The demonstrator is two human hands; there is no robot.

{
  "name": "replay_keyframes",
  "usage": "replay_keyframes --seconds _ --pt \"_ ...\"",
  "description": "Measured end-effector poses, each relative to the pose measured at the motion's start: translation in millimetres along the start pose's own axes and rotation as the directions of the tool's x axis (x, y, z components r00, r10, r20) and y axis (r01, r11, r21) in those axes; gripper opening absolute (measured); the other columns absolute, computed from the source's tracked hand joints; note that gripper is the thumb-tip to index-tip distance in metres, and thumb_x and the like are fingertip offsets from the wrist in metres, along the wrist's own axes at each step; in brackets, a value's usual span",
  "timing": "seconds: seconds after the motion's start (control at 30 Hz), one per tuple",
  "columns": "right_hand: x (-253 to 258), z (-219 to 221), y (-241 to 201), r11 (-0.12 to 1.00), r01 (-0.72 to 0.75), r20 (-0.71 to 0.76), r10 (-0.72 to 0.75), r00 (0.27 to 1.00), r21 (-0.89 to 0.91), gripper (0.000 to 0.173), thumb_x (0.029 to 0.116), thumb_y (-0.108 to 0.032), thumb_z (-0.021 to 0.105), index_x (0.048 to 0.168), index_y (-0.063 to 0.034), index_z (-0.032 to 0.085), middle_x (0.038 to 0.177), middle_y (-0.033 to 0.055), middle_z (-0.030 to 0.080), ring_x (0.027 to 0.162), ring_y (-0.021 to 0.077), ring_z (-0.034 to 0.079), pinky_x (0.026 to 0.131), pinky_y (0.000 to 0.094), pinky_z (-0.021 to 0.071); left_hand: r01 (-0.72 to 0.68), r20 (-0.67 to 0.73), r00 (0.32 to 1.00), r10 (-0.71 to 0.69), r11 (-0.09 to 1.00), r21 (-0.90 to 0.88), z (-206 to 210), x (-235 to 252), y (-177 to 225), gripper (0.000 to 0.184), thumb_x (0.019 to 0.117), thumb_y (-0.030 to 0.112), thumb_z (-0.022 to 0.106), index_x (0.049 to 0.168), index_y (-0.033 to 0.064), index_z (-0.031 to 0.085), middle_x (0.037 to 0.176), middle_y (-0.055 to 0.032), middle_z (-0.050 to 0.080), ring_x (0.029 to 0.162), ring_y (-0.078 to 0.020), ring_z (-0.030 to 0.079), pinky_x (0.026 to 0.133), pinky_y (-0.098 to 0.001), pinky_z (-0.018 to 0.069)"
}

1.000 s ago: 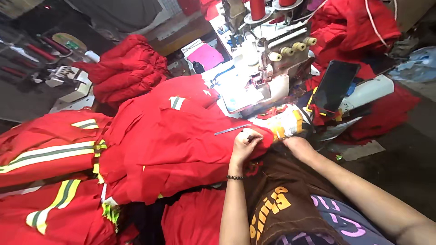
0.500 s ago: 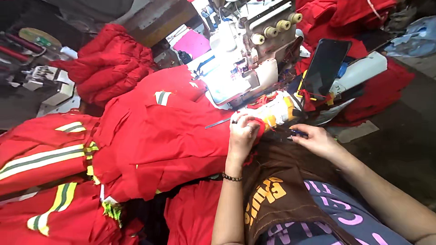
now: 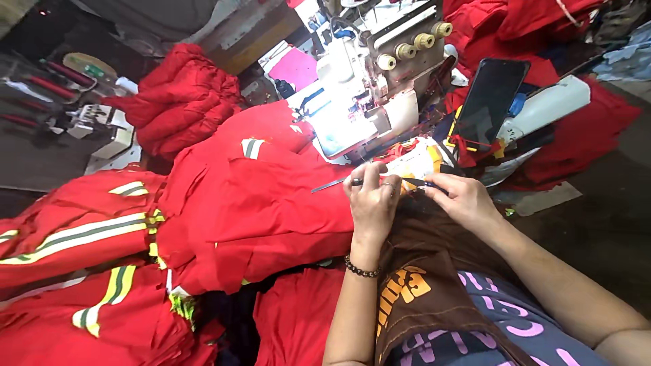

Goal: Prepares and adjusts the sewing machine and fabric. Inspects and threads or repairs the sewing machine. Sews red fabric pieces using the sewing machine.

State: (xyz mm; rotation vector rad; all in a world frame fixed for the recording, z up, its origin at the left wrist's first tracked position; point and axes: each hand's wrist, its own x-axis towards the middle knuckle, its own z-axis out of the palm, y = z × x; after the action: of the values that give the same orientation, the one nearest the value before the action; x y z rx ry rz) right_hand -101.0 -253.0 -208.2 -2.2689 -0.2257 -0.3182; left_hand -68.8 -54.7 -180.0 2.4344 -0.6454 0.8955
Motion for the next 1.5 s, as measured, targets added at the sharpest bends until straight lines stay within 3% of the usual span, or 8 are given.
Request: replay_keyframes --seconds 0.1,0.17,0.23,0.33,0.6,0.8,1.13,1.5 --pt "4.0 -5.7 -2.2 0.93 -0.189 0.122 0.157 0.98 0.316 0.024 0.1009 -0.03 0.061 0.11 -0.0109 0.071 0.082 -0.0014 0.068 0.067 0.0047 0.062 0.064 0.0262 0.0542 0.355 -0.008 0.924 -0.382 0.866 -0.352 9.7 -6.5 2.6 0.007 0.0826 0.015 0.083 0.089 0.0162 0.081 0.099 -0.0006 0.066 0.098 -0.0138 0.059 0.088 -0.0352 0.0482" --pt "7.0 -5.6 -7.2 0.823 -0.292 0.219 0.208 0.953 0.488 0.021 0.0985 -0.023 0.065 0.112 -0.0068 0.067 0.08 -0.0019 0.067 0.062 0.0011 0.059 0.057 0.0185 0.0504 0.565 0.156 0.763 -0.627 0.53 -0.632 13.7 -3.9 5.2 0.009 0.0845 0.008 0.081 0.093 0.0107 0.08 0.097 0.0001 0.069 0.089 -0.0088 0.065 0.077 -0.0263 0.0559" --pt "11.6 -2.0 -11.3 0.737 -0.342 0.284 0.209 0.936 0.583 0.017 0.0989 -0.018 0.064 0.11 -0.0049 0.066 0.076 -0.0029 0.066 0.059 -0.0002 0.057 0.053 0.0153 0.0463 0.641 0.33 0.578 -0.746 0.165 -0.75 16.7 6.2 5.6 0.006 0.0889 0.005 0.077 0.094 0.0067 0.079 0.093 -0.0025 0.075 0.085 -0.0091 0.068 0.076 -0.0279 0.056" --pt "28.1 7.5 -15.5 0.672 -0.395 0.333 0.228 0.915 0.626 0.015 0.1008 -0.015 0.062 0.109 -0.0032 0.067 0.07 -0.0023 0.063 0.054 0.0009 0.053 0.049 0.0158 0.0418 0.598 0.389 0.485 -0.783 -0.028 -0.801 29.7 18.1 1.3 0.007 0.0924 0.004 0.072 0.097 0.0045 0.077 0.095 -0.004 0.075 0.081 -0.008 0.065 0.072 -0.0237 0.0526" --pt "66.6 35.6 -10.5 0.677 -0.345 0.235 0.253 0.938 0.65 0.016 0.1027 -0.016 0.06 0.107 -0.0021 0.068 0.065 -0.001 0.058 0.049 0.0031 0.047 0.047 0.0185 0.0381 0.486 0.391 0.447 -0.804 -0.148 -0.861 52.5 39.3 4.0 0.011 0.094 -0.001 0.068 0.103 -0.0005 0.074 0.096 -0.0103 0.074 0.078 -0.0122 0.066 0.068 -0.025 0.054" --pt "66.4 43.1 -4.8 0.739 -0.293 0.167 0.242 0.956 0.606 0.017 0.1013 -0.018 0.063 0.109 -0.0042 0.07 0.067 -0.0016 0.061 0.053 0.0034 0.051 0.05 0.0201 0.0418 0.433 0.308 0.476 -0.824 -0.085 -0.897 56.0 37.3 5.5 0.013 0.0926 -0.002 0.069 0.104 -0.0022 0.074 0.102 -0.0119 0.074 0.092 -0.0176 0.069 0.082 -0.0323 0.057" --pt "66.6 43.4 -5.9 0.726 -0.271 0.14 0.237 0.961 0.632 0.018 0.101 -0.018 0.064 0.109 -0.0025 0.069 0.067 0.0 0.06 0.052 0.0037 0.05 0.049 0.0196 0.0412 0.416 0.294 0.453 -0.842 -0.092 -0.905 57.3 37.1 14.3 0.009 0.0911 -0.005 0.07 0.099 -0.0031 0.074 0.094 -0.0116 0.074 0.085 -0.0161 0.069 0.078 -0.0306 0.0575" --pt "59.2 27.7 -10.1 0.504 -0.375 0.266 0.276 0.924 0.778 0.018 0.1067 -0.015 0.052 0.102 -0.0044 0.065 0.062 -0.0037 0.052 0.045 0.0014 0.039 0.042 0.0162 0.0322 0.403 0.374 0.453 -0.809 -0.188 -0.896 54.6 32.4 13.1 0.012 0.0943 -0.004 0.065 0.103 -0.0037 0.074 0.095 -0.0134 0.074 0.083 -0.0177 0.07 0.078 -0.0315 0.0583"
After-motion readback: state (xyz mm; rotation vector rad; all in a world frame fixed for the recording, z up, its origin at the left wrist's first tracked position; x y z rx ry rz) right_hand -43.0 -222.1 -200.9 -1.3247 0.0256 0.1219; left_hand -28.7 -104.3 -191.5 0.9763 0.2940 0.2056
